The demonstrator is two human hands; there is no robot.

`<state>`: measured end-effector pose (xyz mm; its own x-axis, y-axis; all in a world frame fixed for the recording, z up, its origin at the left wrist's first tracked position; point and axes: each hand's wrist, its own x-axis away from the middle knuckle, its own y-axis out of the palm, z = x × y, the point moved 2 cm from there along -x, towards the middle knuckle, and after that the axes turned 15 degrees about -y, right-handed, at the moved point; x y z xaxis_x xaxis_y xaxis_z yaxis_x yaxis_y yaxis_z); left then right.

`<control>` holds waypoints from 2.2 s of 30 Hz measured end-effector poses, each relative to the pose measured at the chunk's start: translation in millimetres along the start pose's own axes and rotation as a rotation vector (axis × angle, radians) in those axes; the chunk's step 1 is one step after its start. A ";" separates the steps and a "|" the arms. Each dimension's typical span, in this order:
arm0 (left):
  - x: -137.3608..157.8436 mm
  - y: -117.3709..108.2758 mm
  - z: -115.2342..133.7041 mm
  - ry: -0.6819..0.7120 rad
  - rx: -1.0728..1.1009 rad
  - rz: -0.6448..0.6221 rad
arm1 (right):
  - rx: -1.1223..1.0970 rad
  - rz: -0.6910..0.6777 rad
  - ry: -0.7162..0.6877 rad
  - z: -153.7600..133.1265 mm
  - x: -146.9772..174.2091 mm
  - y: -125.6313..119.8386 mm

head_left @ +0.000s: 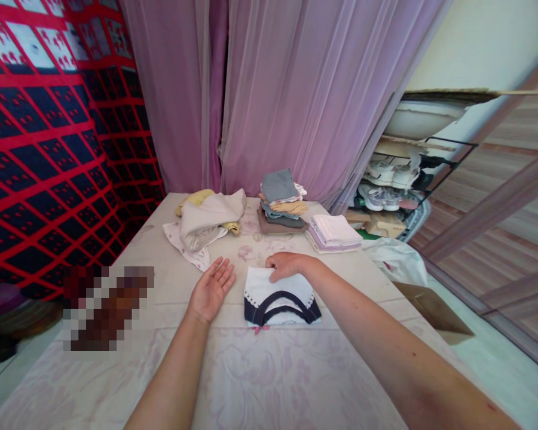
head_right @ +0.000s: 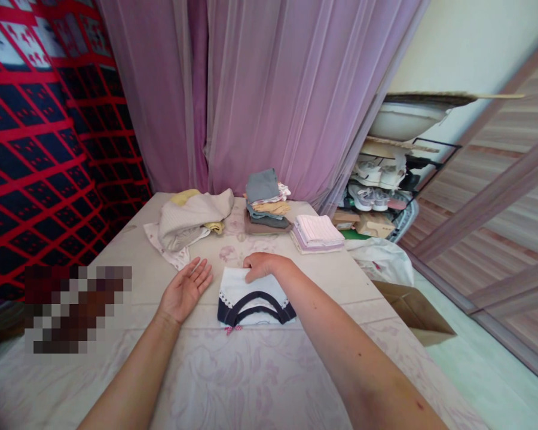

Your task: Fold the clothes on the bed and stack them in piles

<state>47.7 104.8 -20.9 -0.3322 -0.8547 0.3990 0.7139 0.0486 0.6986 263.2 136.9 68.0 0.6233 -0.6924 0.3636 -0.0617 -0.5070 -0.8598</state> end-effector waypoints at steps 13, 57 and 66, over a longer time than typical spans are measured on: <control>1.5 -0.3 0.7 -0.024 0.139 -0.004 | -1.001 1.048 0.306 -0.3 60.9 9.0; 4.8 48.6 -40.8 0.377 -1.504 0.553 | -0.292 0.694 0.523 92.2 69.6 67.7; 7.1 83.0 -38.3 -0.029 -1.755 0.632 | -0.253 0.438 0.500 76.8 76.2 63.4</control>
<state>128.2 83.0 17.2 0.2066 -0.9159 0.3441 0.4533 -0.2220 -0.8632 366.6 91.4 13.6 0.0707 -0.9816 0.1772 -0.4417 -0.1901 -0.8768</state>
